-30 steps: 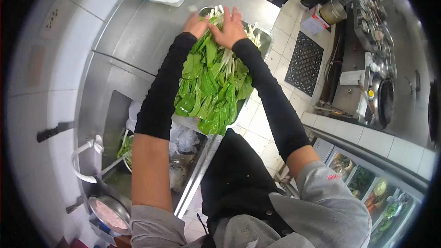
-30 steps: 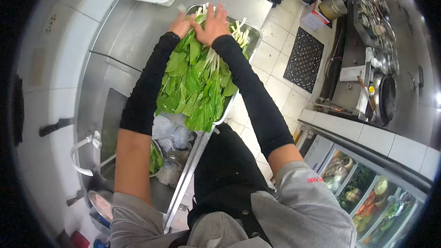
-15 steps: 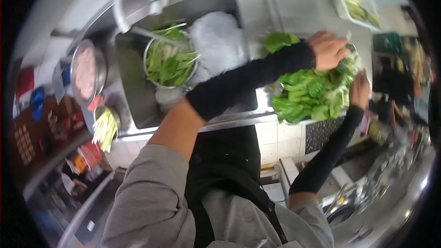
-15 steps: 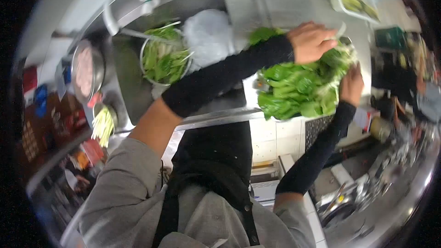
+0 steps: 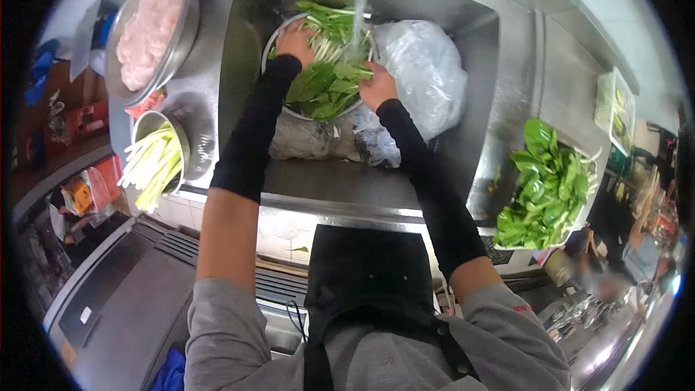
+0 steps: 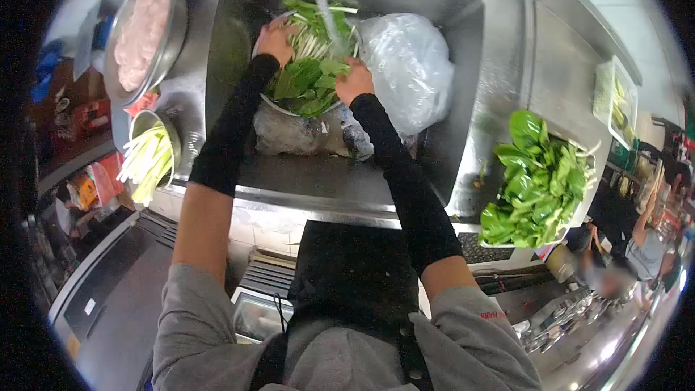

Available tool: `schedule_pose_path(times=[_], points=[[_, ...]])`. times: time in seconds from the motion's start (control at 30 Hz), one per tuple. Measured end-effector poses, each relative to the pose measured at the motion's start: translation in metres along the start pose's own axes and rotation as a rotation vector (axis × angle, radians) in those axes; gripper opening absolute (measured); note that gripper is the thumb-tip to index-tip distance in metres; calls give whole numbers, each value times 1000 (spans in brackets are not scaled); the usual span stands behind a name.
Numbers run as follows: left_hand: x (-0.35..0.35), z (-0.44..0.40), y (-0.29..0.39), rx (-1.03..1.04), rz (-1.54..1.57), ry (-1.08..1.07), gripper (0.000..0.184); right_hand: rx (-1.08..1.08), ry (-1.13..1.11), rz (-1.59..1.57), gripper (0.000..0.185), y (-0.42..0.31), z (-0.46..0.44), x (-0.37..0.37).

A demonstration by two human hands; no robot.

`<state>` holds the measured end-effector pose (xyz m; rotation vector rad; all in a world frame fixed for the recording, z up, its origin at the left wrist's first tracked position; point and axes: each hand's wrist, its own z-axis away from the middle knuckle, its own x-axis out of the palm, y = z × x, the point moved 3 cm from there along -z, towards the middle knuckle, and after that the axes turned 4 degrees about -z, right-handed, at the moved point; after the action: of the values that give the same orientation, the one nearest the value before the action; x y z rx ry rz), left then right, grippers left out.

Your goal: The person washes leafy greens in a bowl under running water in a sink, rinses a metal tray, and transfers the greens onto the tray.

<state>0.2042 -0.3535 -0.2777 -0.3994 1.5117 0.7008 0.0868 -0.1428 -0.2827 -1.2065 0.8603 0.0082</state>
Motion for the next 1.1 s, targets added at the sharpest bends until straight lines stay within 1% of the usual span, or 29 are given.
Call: schedule_pose_path(times=[0.03, 0.07, 0.1, 0.17, 0.2, 0.23, 0.3, 0.33, 0.43, 0.47, 0.53, 0.57, 0.6, 0.7, 0.73, 0.8, 0.83, 0.9, 0.93, 0.97, 1.03, 1.07, 1.1], points=[[0, -11, 1, -107, 19, -112, 37, 8, -47, 60, 40, 11, -5, 19], [20, -28, -7, -64, -42, -116, 35, -8, -177, 179, 50, 22, -9, 35], [30, -46, -9, 9, -130, -166, 37, 55, -241, 303, 54, 23, -6, 42], [68, -74, -11, 47, -139, -144, 36, 170, -366, 549, 63, 7, -2, 49], [89, -89, -11, 55, -147, -126, 36, 227, -450, 591, 74, 27, -3, 66], [104, -98, -10, 62, -158, -102, 35, 193, -417, 611, 75, 41, -1, 82], [122, -105, 0, 17, -227, -142, 37, 122, -347, 645, 78, 57, 1, 106], [126, -108, 2, -3, -265, -160, 37, 99, -402, 621, 75, 47, 2, 105], [103, -97, 3, 126, -328, -116, 34, 67, -516, 384, 72, 39, 1, 113], [100, -94, 2, 145, -265, -148, 31, -68, -443, 259, 71, 33, 5, 112], [92, -84, -7, 179, -149, -207, 27, -142, -251, 131, 58, 21, 13, 104], [94, -73, -16, 213, -119, -144, 26, -187, -156, 65, 52, 12, 13, 101], [99, -63, -24, 208, -90, -158, 19, -110, -78, 13, 51, 8, 12, 98], [102, -28, -36, 375, 58, 177, 24, 314, 288, -107, 54, 18, 11, 105], [95, -19, -36, 214, 142, 61, 28, 365, 292, -54, 66, 29, 5, 113], [72, 8, -34, -115, 299, -180, 38, 550, 272, -11, 75, 41, -13, 136], [67, 21, -34, -138, 335, -192, 41, 645, 257, 10, 80, 48, -21, 148], [59, 41, -35, -183, 405, -211, 48, 526, 218, 146, 77, 87, -40, 178], [51, 53, -35, -294, 517, -200, 52, 516, 194, 153, 73, 88, -38, 180], [42, 63, -36, -359, 599, -129, 55, 506, 170, 160, 70, 78, -38, 177], [19, 79, -37, -484, 761, 31, 63, 575, 127, 56, 60, 68, -43, 153], [7, 82, -39, -564, 814, 12, 53, 437, 222, 72, 48, 62, -40, 147], [4, 84, -43, -500, 752, 32, 44, 434, 240, 54, 47, 55, -37, 140]])
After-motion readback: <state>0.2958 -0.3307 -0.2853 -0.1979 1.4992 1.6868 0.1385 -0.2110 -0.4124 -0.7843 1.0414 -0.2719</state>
